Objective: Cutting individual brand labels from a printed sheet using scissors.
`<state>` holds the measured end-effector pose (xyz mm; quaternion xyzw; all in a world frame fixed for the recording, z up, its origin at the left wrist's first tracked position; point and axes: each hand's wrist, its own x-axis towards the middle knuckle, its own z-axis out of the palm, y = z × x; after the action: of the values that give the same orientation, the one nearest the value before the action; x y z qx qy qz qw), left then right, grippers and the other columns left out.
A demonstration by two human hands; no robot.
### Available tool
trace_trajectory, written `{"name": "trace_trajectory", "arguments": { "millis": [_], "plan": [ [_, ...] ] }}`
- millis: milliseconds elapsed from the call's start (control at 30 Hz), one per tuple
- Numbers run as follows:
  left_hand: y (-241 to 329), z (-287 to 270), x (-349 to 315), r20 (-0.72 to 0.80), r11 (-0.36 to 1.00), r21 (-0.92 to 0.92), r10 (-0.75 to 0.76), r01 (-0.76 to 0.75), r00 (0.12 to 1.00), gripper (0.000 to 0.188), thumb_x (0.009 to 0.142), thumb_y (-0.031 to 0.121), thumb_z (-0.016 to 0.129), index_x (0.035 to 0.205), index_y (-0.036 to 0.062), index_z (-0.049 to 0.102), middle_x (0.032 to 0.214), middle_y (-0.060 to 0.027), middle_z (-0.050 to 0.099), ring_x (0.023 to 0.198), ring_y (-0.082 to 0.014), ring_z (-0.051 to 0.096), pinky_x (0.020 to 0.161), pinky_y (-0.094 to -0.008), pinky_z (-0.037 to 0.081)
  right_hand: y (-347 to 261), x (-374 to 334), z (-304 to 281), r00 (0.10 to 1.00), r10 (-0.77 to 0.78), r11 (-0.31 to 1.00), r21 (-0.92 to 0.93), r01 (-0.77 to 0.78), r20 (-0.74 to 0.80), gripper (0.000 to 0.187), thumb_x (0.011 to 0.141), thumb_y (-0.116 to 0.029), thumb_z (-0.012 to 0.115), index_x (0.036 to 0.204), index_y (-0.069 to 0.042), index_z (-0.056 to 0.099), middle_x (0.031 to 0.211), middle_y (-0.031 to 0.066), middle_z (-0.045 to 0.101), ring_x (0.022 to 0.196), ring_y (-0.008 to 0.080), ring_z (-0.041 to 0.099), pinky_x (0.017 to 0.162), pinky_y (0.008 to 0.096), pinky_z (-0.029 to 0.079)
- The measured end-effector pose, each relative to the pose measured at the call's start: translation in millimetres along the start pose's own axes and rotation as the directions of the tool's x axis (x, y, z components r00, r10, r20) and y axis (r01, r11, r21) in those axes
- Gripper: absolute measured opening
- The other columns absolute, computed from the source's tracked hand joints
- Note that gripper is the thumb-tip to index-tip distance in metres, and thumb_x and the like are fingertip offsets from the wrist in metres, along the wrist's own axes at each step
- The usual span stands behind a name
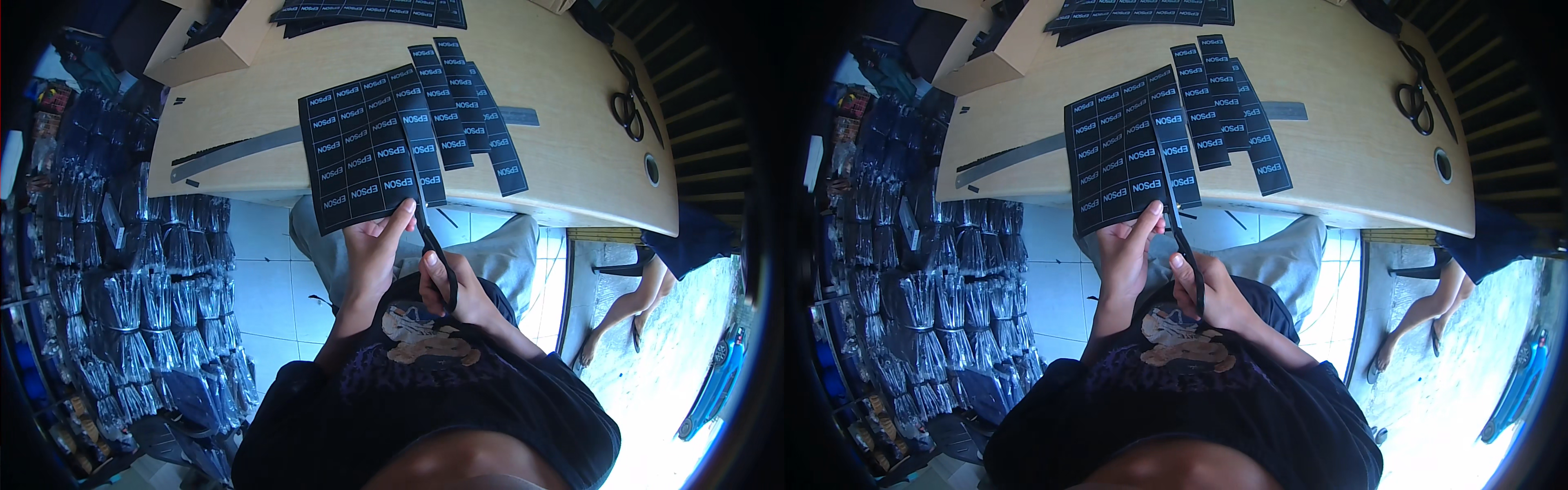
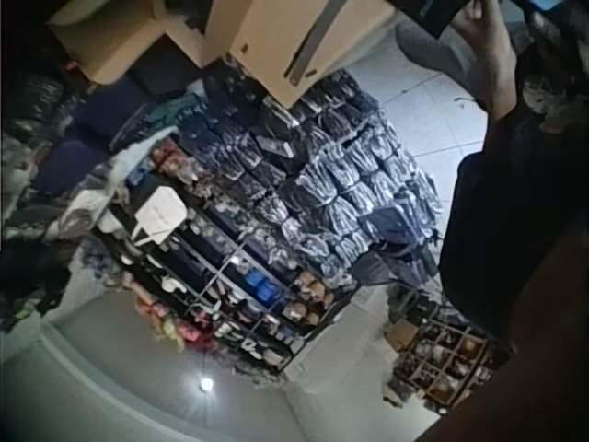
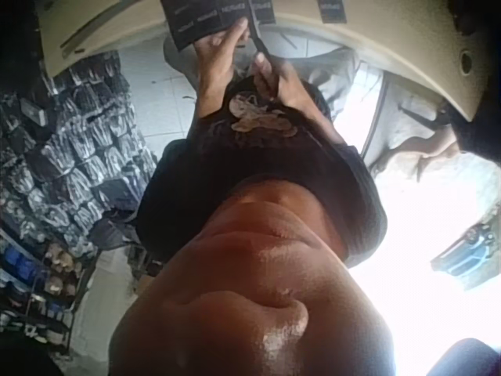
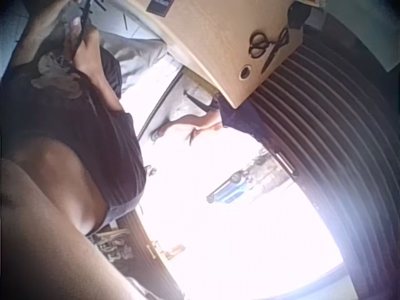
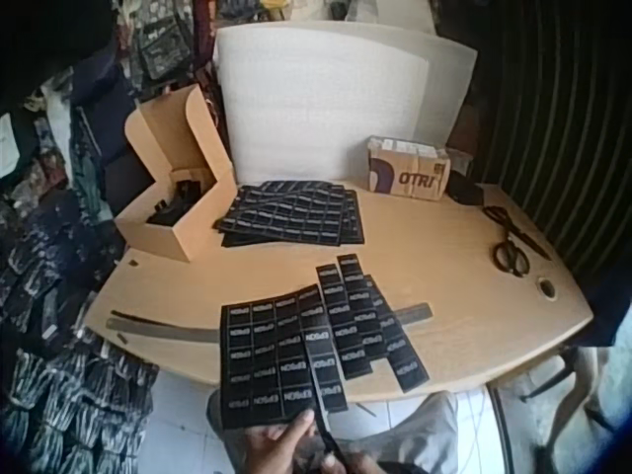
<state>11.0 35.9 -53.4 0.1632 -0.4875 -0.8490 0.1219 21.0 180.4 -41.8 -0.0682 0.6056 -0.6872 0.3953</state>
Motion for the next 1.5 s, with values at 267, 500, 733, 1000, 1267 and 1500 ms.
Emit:
{"name": "trace_trajectory", "arguments": {
  "millis": [267,500,733,1000,1267,1500],
  "plan": [
    [-2,0,2,-0.015,1.000,0.002,-0.018,0.018,1.000,0.015,0.080,-0.001,0.066,0.093,0.0008,0.060,0.085,-0.0044,0.062,0.071,-0.0093,0.058,0.062,-0.0228,0.048,-1,2,2,1.000,-0.004,1.000,0.024,0.004,0.001,0.047,0.096,-0.046,0.035,0.073,-0.005,0.040,0.045,0.0011,0.043,0.036,0.0089,0.043,0.035,0.0236,0.032],
    [-3,-1,2,-0.039,1.000,-0.004,-0.006,0.006,0.999,0.012,0.081,0.001,0.066,0.092,-0.0008,0.062,0.084,-0.0049,0.063,0.070,-0.0098,0.057,0.062,-0.0228,0.047,-2,4,5,0.997,0.040,0.953,0.296,-0.058,0.066,0.051,0.093,-0.052,0.035,0.075,-0.005,0.038,0.053,-0.0006,0.034,0.042,0.0089,0.036,0.039,0.0236,0.032],
    [-1,-1,2,-0.070,1.000,-0.014,0.009,-0.010,0.997,0.012,0.081,0.001,0.065,0.093,-0.0013,0.062,0.083,-0.0052,0.063,0.068,-0.0100,0.057,0.062,-0.0231,0.046,-6,8,-1,0.982,0.089,0.932,0.335,-0.141,0.167,0.054,0.091,-0.057,0.032,0.075,-0.005,0.038,0.057,-0.0022,0.030,0.046,0.0086,0.034,0.043,0.0230,0.031],
    [-1,-5,6,-0.139,1.000,-0.025,0.016,-0.020,0.990,0.014,0.080,0.001,0.067,0.093,-0.0002,0.062,0.084,-0.0051,0.063,0.069,-0.0102,0.058,0.062,-0.0233,0.047,-10,-1,-3,0.979,0.104,0.961,0.235,-0.144,0.174,0.057,0.091,-0.058,0.031,0.074,-0.005,0.038,0.056,-0.0021,0.031,0.045,0.0085,0.036,0.042,0.0232,0.033],
    [0,-6,2,-0.123,1.000,-0.006,0.016,-0.017,0.992,0.015,0.080,0.001,0.067,0.094,-0.0001,0.061,0.086,-0.0050,0.063,0.069,-0.0099,0.058,0.062,-0.0230,0.047,-16,3,2,0.976,0.152,0.946,0.264,-0.189,0.154,0.056,0.092,-0.057,0.032,0.074,-0.004,0.039,0.056,-0.0013,0.032,0.045,0.0090,0.036,0.042,0.0237,0.033],
    [3,-1,-9,-0.068,0.999,-0.004,0.040,-0.040,0.997,0.015,0.080,0.000,0.067,0.094,0.0001,0.061,0.085,-0.0047,0.063,0.071,-0.0095,0.059,0.064,-0.0226,0.048,-25,21,1,0.981,0.175,0.944,0.268,-0.193,0.088,0.057,0.091,-0.058,0.037,0.075,-0.004,0.041,0.056,-0.0009,0.033,0.045,0.0094,0.036,0.042,0.0245,0.032]
  ]
}}
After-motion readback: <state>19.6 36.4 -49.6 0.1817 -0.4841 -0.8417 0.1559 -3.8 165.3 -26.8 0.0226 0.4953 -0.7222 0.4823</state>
